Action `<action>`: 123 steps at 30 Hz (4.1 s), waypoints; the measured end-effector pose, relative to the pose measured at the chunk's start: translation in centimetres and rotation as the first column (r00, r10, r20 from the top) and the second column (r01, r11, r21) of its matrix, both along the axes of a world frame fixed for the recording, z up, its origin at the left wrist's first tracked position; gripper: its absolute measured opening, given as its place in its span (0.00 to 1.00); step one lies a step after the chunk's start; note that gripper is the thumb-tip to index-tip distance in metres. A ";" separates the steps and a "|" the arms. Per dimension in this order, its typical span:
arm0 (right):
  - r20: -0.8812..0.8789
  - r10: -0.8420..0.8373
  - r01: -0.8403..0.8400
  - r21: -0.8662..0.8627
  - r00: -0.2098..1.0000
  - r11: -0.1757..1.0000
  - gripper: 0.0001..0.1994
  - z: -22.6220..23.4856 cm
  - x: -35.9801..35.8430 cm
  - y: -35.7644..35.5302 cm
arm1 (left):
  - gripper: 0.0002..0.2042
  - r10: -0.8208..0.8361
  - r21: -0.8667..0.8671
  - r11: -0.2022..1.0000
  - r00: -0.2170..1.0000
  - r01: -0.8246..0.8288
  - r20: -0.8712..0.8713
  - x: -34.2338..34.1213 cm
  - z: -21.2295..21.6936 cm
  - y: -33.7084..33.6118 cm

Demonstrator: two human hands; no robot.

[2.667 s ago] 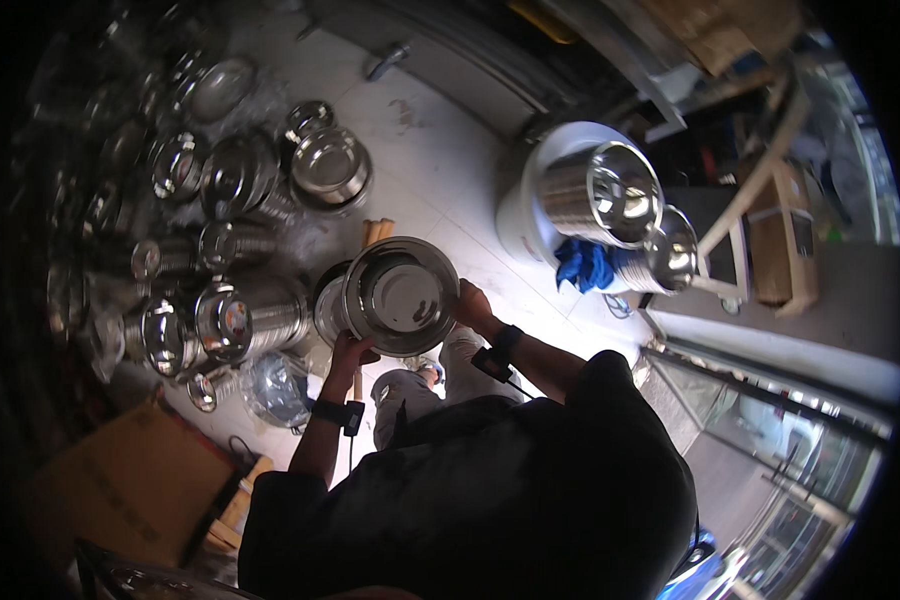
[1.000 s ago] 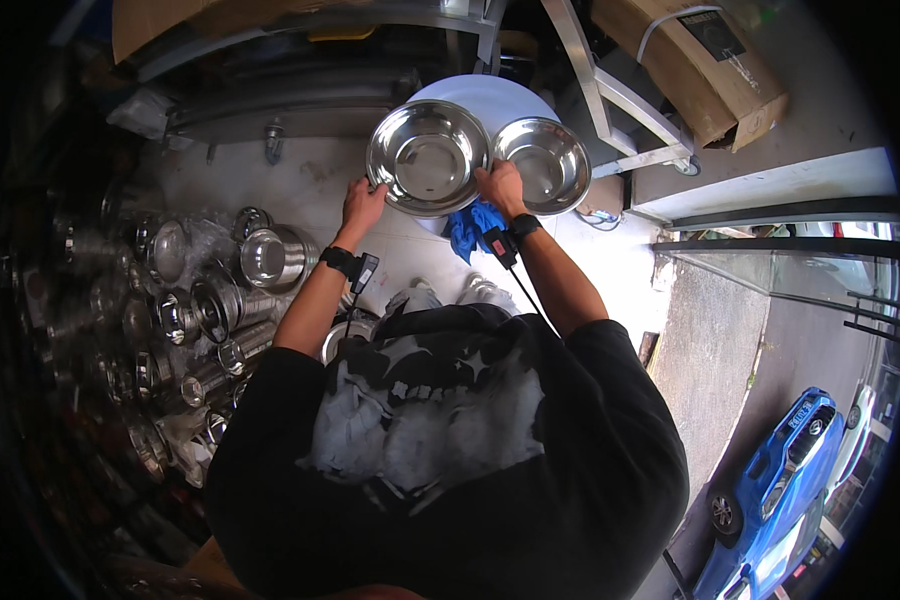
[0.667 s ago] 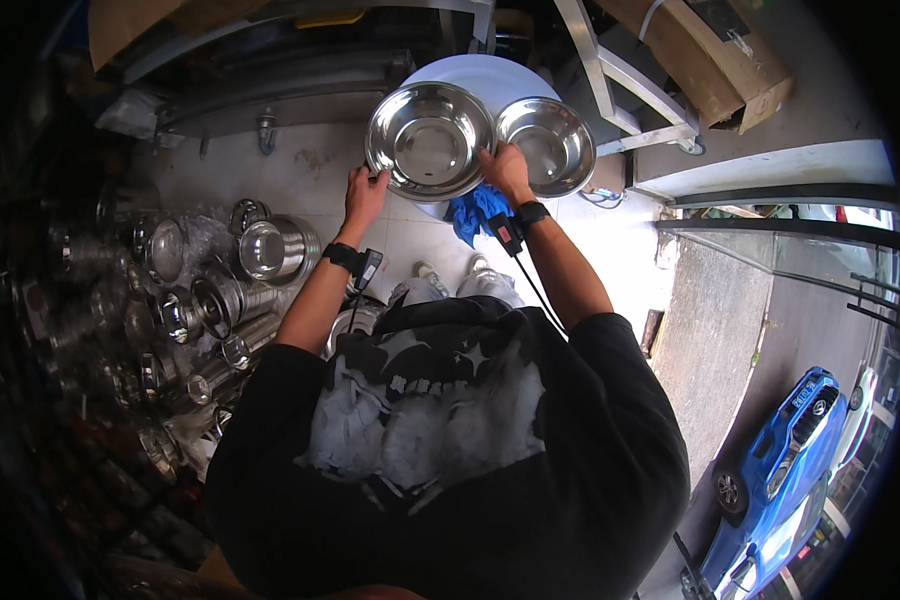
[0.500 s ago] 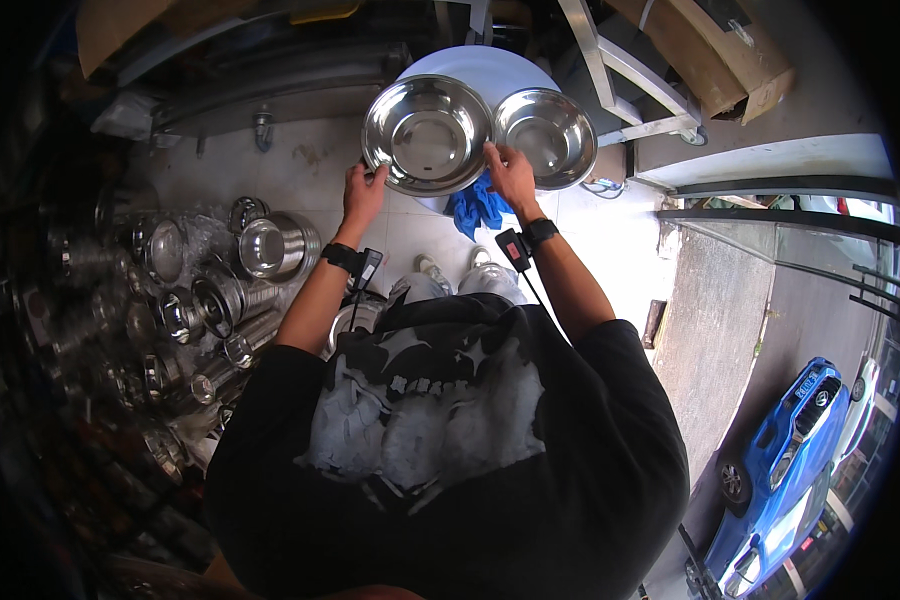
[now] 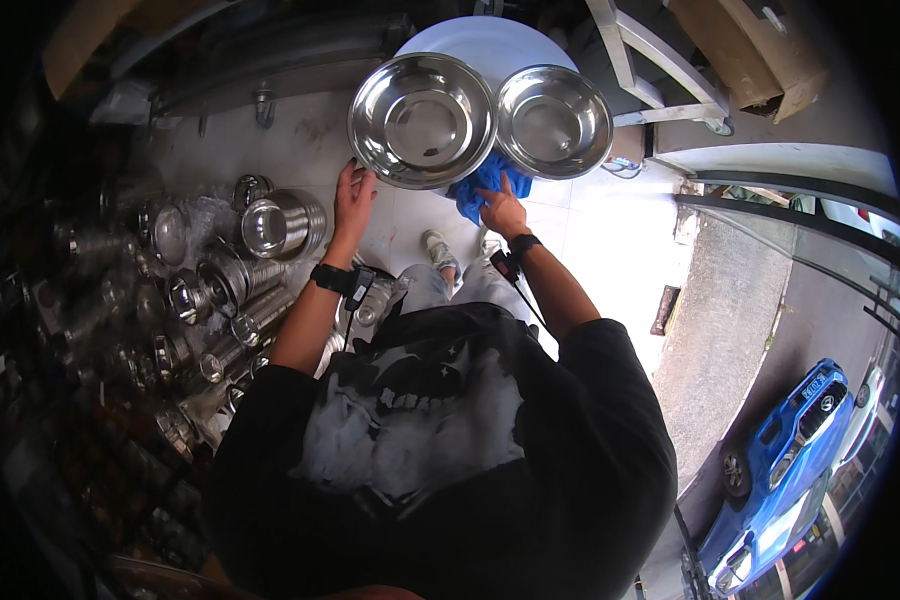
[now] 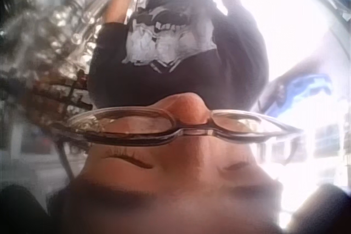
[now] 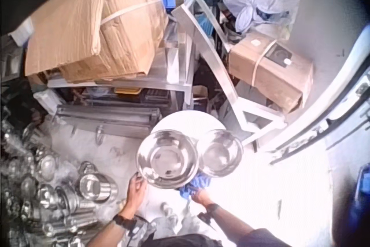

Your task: The person wipes the inside and outside of several stainless steel bowls using a blue cloth. They pick up each bowl, wipe it thoroughly, and place it back on a white surface. The person repeats this process for multiple bowls.

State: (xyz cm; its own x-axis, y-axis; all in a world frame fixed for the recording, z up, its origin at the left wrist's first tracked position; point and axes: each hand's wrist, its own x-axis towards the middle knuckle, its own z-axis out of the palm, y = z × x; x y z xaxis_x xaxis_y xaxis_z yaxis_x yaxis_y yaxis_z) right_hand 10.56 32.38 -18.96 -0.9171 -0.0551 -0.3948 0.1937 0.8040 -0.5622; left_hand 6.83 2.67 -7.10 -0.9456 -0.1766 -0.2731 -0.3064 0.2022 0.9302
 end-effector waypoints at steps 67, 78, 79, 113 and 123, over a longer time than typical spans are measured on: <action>-0.418 0.073 -0.167 -0.194 0.906 0.967 0.15 21.6 12.6 -0.2 | 0.24 -0.587 -0.157 0.790 0.805 0.592 0.083 21.3 -7.7 0.3; -0.371 -0.241 0.161 -0.233 0.897 0.959 0.18 17.5 16.8 2.1 | 0.17 -0.481 0.068 0.877 0.869 0.476 0.113 22.1 -6.7 2.3; -0.268 -0.231 0.166 -0.245 0.935 0.955 0.19 17.9 17.5 0.7 | 0.15 -0.479 0.158 0.875 0.868 0.458 0.135 22.1 -5.7 2.8; -0.043 -0.268 0.264 -0.088 0.962 0.960 0.40 18.5 -7.5 2.0 | 0.25 -0.005 -0.607 0.794 0.999 0.031 0.044 -4.3 6.3 3.6; -0.065 -0.136 0.141 0.085 0.989 0.986 0.42 19.7 -9.6 -0.4 | 0.21 0.056 -0.549 0.836 0.993 0.008 0.100 -3.1 7.5 2.7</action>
